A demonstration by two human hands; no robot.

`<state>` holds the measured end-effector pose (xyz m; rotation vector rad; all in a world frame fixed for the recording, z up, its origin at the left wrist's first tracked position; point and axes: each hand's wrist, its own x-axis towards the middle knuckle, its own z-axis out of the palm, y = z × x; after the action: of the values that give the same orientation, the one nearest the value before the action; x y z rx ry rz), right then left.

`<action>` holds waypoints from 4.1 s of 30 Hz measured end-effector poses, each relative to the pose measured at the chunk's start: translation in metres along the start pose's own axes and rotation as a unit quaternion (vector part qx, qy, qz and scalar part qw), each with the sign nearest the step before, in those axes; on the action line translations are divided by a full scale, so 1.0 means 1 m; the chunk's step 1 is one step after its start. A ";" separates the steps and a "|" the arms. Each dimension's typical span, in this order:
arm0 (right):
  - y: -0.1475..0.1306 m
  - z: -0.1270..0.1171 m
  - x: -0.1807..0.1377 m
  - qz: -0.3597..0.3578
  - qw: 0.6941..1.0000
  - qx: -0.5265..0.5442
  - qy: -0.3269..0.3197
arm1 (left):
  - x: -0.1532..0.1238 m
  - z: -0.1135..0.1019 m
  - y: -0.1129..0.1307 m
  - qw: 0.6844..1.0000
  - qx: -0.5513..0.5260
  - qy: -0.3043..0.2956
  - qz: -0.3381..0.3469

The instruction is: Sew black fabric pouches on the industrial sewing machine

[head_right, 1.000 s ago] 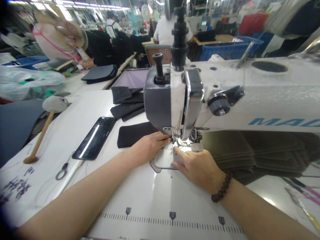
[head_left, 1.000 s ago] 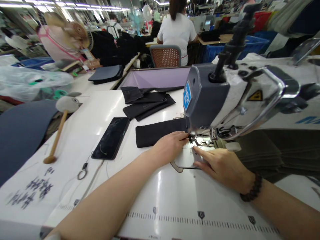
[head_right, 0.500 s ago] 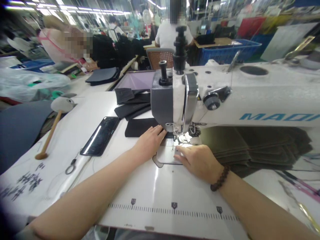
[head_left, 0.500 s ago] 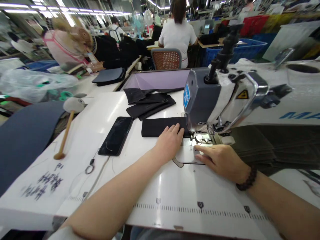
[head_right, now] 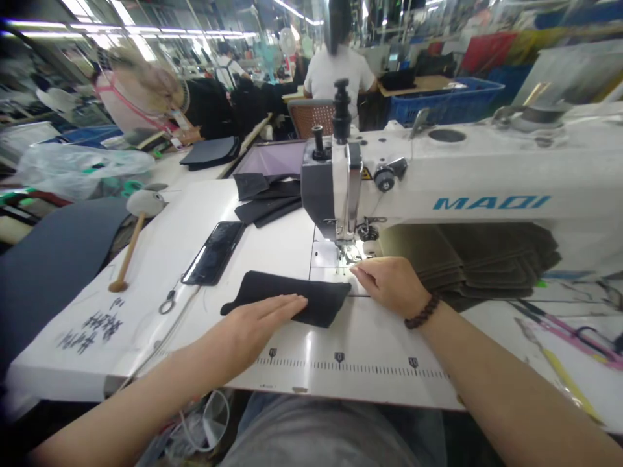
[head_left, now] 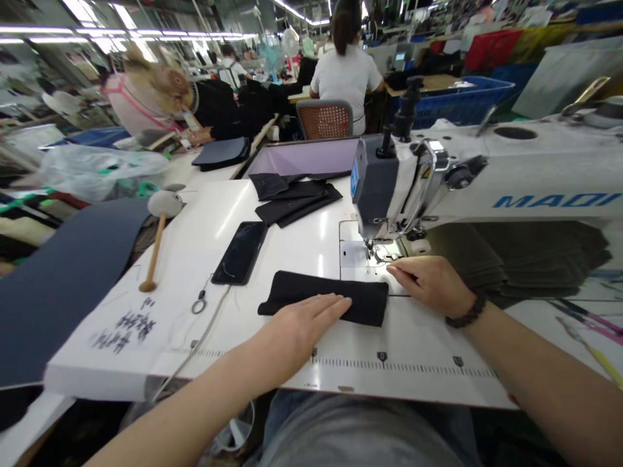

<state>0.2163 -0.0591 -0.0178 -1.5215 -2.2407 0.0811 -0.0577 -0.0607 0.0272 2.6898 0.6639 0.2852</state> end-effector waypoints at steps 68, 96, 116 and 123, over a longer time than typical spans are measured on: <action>0.002 0.007 -0.002 0.001 0.999 0.027 -0.022 | 0.112 0.042 -0.069 0.995 0.100 0.008 0.009; 0.000 0.014 -0.001 -0.064 0.996 -0.044 -0.049 | 0.115 0.034 -0.074 0.998 0.057 -0.016 0.029; 0.000 0.013 -0.003 -0.070 0.996 -0.020 -0.057 | 0.112 0.036 -0.070 0.997 0.075 -0.010 0.020; 0.000 0.012 -0.003 -0.080 0.995 -0.026 -0.060 | 0.113 0.038 -0.070 0.997 0.076 -0.014 0.018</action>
<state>0.2128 -0.0594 -0.0293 -1.3893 -2.4703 0.0700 0.0224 0.0406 -0.0219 2.8475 0.6529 0.2133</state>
